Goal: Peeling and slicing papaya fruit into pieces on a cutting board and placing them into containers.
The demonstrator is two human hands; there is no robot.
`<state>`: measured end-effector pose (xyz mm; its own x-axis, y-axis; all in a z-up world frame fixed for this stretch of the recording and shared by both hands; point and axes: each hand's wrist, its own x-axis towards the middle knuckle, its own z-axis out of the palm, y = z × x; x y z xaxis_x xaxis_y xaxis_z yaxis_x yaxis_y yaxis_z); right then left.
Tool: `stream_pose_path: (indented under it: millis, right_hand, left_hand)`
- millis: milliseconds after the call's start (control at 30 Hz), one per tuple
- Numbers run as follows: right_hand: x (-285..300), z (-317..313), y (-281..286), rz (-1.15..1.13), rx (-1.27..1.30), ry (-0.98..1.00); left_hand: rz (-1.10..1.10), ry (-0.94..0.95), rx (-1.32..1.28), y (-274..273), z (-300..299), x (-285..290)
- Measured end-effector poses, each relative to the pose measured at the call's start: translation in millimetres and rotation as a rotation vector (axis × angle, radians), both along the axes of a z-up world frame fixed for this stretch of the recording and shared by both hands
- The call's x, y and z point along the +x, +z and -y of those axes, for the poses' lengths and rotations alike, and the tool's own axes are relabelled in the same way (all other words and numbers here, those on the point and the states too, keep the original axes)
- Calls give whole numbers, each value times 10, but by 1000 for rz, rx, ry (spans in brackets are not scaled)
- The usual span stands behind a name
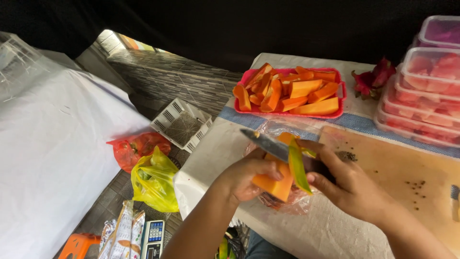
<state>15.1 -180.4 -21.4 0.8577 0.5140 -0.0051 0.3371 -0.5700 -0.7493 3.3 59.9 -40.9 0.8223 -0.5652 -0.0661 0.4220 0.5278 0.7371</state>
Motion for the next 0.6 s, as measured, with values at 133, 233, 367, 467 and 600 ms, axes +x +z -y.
stream_pose_path:
  millis: [133, 233, 367, 467, 600]
  right_hand:
    - [5, 39, -34, 47, 61, 110]
    - [22, 42, -99, 99, 121, 174]
    - [42, -5, -142, 149, 138, 193]
    - [50, -62, -194, 209, 81, 123]
    - [73, -120, -213, 214, 171, 99]
  left_hand:
    - [-63, 101, 260, 46, 55, -38]
    - [-67, 140, 332, 128, 57, -86]
    - [302, 91, 451, 342, 73, -170]
    - [217, 137, 493, 435, 97, -185]
    - [267, 103, 487, 400, 68, -148]
